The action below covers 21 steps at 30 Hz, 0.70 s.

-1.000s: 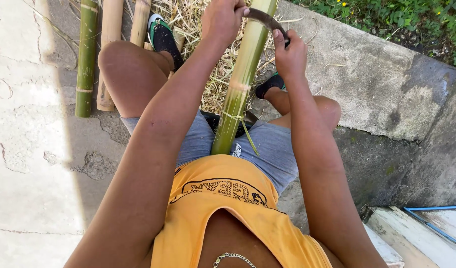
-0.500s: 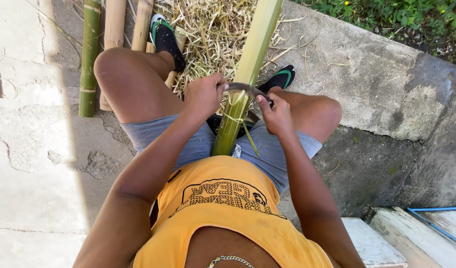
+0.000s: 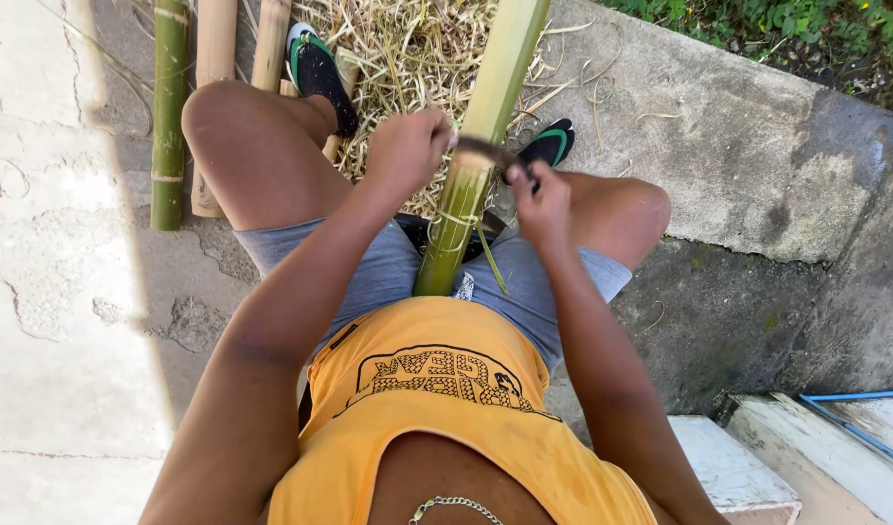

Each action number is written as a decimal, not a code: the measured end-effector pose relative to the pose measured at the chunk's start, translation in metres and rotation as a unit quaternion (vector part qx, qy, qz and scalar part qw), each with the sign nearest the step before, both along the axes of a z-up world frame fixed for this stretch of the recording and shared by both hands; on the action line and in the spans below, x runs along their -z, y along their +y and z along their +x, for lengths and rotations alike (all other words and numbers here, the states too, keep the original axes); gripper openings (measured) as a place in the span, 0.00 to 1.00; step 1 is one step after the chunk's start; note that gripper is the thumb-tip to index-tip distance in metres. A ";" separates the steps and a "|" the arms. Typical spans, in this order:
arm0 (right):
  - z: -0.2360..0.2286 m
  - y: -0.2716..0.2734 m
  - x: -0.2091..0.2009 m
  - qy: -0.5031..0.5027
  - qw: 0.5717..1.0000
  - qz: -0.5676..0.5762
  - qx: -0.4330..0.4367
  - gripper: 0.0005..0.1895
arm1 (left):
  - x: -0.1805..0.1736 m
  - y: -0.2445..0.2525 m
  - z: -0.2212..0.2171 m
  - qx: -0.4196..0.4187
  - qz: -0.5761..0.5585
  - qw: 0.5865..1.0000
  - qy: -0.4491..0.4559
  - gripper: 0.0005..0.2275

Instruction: Shaving and peeling a bamboo stalk using a curved knife while holding it between the legs for stability.

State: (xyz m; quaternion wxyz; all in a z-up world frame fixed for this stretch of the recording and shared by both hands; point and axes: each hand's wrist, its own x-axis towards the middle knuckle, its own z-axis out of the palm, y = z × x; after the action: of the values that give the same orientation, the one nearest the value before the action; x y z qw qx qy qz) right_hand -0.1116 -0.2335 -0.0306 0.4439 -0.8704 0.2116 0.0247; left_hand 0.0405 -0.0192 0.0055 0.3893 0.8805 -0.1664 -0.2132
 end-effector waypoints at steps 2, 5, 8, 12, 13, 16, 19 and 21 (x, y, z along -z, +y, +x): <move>-0.030 0.012 0.002 -0.006 1.000 -0.021 -0.018 0.28 | -0.008 0.017 -0.025 0.013 0.040 0.998 0.037 0.06; -0.054 0.028 -0.020 0.076 0.996 -0.007 -0.041 0.25 | -0.013 0.041 -0.053 0.077 0.124 0.981 0.128 0.06; -0.056 0.024 -0.031 0.125 0.989 0.019 -0.073 0.23 | -0.030 0.046 -0.053 0.101 0.120 0.974 0.162 0.07; -0.010 0.002 -0.059 0.035 0.990 0.131 -0.035 0.15 | -0.058 0.024 -0.015 0.018 -0.036 0.995 -0.093 0.06; 0.004 -0.001 -0.073 -0.042 0.992 0.098 -0.069 0.15 | -0.068 0.016 -0.003 -0.029 -0.072 0.980 -0.184 0.06; 0.056 -0.023 -0.068 -0.047 0.987 -0.119 -0.094 0.15 | -0.035 -0.014 0.038 -0.117 -0.169 0.955 -0.212 0.14; 0.098 -0.046 -0.051 -0.100 0.956 -0.240 -0.133 0.21 | 0.018 -0.045 0.082 -0.070 -0.083 0.990 0.094 0.19; 0.122 -0.058 -0.043 -0.092 0.942 -0.293 -0.135 0.20 | 0.024 -0.067 0.104 -0.090 -0.152 0.969 0.175 0.20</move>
State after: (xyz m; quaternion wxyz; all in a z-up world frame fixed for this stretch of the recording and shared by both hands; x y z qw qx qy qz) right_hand 0.0107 -0.2919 0.0128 0.1789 -0.9809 0.0482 -0.0592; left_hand 0.1449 -0.0858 -0.0188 0.5590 0.7715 -0.0461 -0.3004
